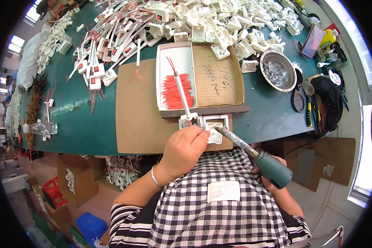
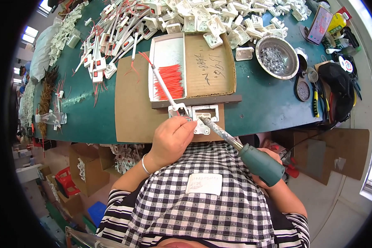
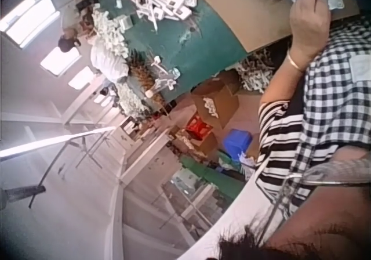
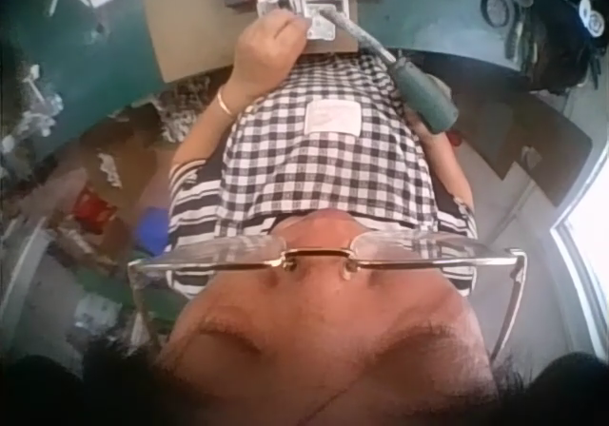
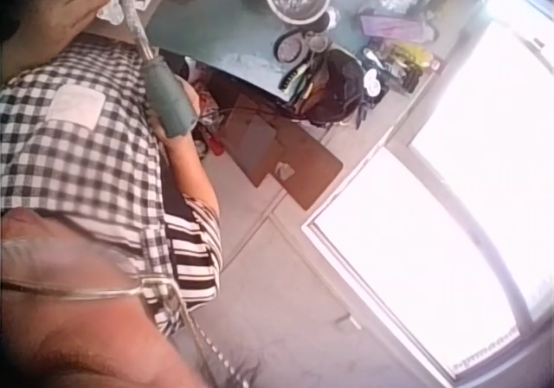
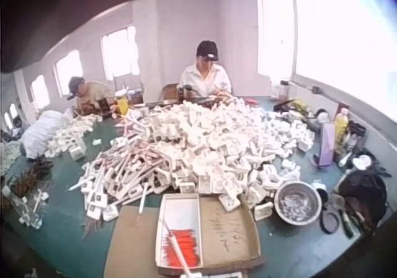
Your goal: The person solders red wires to small white plastic housings using a soldering iron and solder wire.
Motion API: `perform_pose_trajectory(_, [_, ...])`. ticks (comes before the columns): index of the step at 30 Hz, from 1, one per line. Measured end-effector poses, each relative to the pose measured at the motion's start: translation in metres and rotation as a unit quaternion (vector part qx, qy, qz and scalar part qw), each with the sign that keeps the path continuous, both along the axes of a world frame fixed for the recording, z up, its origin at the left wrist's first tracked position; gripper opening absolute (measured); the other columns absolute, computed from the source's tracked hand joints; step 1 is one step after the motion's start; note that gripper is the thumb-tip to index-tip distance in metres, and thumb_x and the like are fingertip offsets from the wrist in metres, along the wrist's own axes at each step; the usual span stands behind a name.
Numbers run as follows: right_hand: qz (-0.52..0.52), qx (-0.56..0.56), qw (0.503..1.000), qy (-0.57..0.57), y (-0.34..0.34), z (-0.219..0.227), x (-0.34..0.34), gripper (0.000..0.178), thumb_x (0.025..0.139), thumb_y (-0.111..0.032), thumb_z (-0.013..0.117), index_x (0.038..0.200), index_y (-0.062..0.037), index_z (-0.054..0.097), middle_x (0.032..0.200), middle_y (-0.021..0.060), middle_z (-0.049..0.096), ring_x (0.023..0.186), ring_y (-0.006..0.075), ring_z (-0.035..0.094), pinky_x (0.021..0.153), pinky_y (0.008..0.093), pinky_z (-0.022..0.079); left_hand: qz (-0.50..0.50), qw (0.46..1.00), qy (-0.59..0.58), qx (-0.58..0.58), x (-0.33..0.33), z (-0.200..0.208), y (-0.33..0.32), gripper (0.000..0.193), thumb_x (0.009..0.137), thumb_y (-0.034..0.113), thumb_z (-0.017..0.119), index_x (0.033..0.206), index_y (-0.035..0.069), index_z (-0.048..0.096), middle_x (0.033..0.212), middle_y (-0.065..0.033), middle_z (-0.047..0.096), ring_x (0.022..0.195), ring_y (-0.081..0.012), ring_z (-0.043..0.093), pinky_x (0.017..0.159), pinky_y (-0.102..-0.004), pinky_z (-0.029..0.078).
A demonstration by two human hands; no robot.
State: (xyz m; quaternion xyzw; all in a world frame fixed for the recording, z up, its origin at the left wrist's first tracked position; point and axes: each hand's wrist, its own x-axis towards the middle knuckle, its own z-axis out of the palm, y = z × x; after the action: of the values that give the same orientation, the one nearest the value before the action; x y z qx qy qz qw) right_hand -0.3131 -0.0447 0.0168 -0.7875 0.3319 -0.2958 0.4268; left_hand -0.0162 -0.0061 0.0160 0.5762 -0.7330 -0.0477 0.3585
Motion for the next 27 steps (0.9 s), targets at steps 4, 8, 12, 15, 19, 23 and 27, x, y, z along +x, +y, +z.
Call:
perform_pose_trajectory(4, [0.014, 0.144, 0.988, -0.061, 0.003, -0.009, -0.011, 0.031, 0.078, -0.012, 0.064, 0.104, 0.0025, 0.059, 0.091, 0.0128, 0.066, 0.078, 0.0207, 0.066, 0.069, 0.0312, 0.053, 0.002, 1.000, 0.002, 0.010, 0.000, 0.002, -0.001, 0.024, 0.071, 0.001, 0.071, 0.094, 0.002, 0.066, 0.085, -0.0085, 0.058, 0.074, -0.0251, 0.061, 0.064, -0.0346, 0.052])
perform_pose_trajectory(8, [0.008, 0.108, 0.994, -0.017, 0.002, -0.024, -0.019, 0.049, 0.073, -0.014, 0.070, 0.114, 0.0037, 0.051, 0.092, 0.0112, 0.065, 0.081, 0.0217, 0.065, 0.071, 0.0324, 0.052, -0.004, 0.999, 0.004, 0.034, 0.000, 0.004, -0.003, 0.022, 0.072, 0.002, 0.070, 0.093, 0.002, 0.065, 0.084, -0.0083, 0.058, 0.074, -0.0249, 0.061, 0.064, -0.0345, 0.052])
perform_pose_trajectory(12, [0.046, -0.050, 0.998, 0.003, -0.002, -0.030, -0.017, 0.052, 0.069, -0.018, 0.073, 0.112, 0.0018, 0.052, 0.091, 0.0109, 0.065, 0.079, 0.0243, 0.064, 0.073, 0.0347, 0.051, -0.003, 0.999, 0.001, 0.039, 0.000, 0.004, -0.003, 0.021, 0.073, 0.002, 0.069, 0.093, 0.002, 0.065, 0.084, -0.0084, 0.058, 0.074, -0.0251, 0.060, 0.065, -0.0345, 0.052])
perform_pose_trajectory(15, [0.037, -0.073, 0.996, 0.048, -0.003, -0.028, -0.015, 0.050, 0.064, -0.021, 0.075, 0.105, 0.0007, 0.056, 0.087, 0.0112, 0.065, 0.077, 0.0265, 0.065, 0.070, 0.0346, 0.051, -0.001, 0.999, 0.003, 0.035, 0.000, 0.004, -0.002, 0.021, 0.072, 0.002, 0.069, 0.093, 0.002, 0.065, 0.084, -0.0084, 0.058, 0.074, -0.0255, 0.060, 0.065, -0.0348, 0.052])
perform_pose_trajectory(19, [0.039, -0.074, 0.992, 0.093, -0.007, -0.011, -0.002, 0.045, 0.060, -0.023, 0.076, 0.096, -0.0006, 0.061, 0.082, 0.0109, 0.065, 0.074, 0.0283, 0.064, 0.068, 0.0340, 0.051, -0.004, 0.999, 0.008, 0.041, 0.000, 0.005, -0.002, 0.021, 0.072, 0.002, 0.069, 0.093, 0.002, 0.064, 0.084, -0.0086, 0.058, 0.073, -0.0258, 0.060, 0.064, -0.0352, 0.052])
perform_pose_trajectory(23, [0.032, -0.099, 0.992, 0.072, -0.008, -0.010, 0.000, 0.021, 0.076, -0.016, 0.060, 0.087, 0.0008, 0.065, 0.079, 0.0125, 0.061, 0.068, 0.0279, 0.060, 0.065, 0.0328, 0.050, -0.006, 0.999, 0.012, 0.047, 0.000, 0.005, -0.002, 0.022, 0.072, 0.001, 0.069, 0.093, 0.002, 0.064, 0.084, -0.0086, 0.058, 0.073, -0.0260, 0.060, 0.064, -0.0354, 0.052])
perform_pose_trajectory(27, [0.045, -0.045, 0.994, 0.087, -0.008, -0.001, 0.002, 0.025, 0.075, -0.018, 0.063, 0.092, 0.0019, 0.064, 0.083, 0.0113, 0.062, 0.072, 0.0252, 0.062, 0.068, 0.0317, 0.051, -0.006, 0.999, 0.016, 0.044, 0.001, 0.005, -0.003, 0.021, 0.072, 0.001, 0.069, 0.093, 0.002, 0.064, 0.083, -0.0084, 0.058, 0.073, -0.0257, 0.060, 0.064, -0.0350, 0.052])
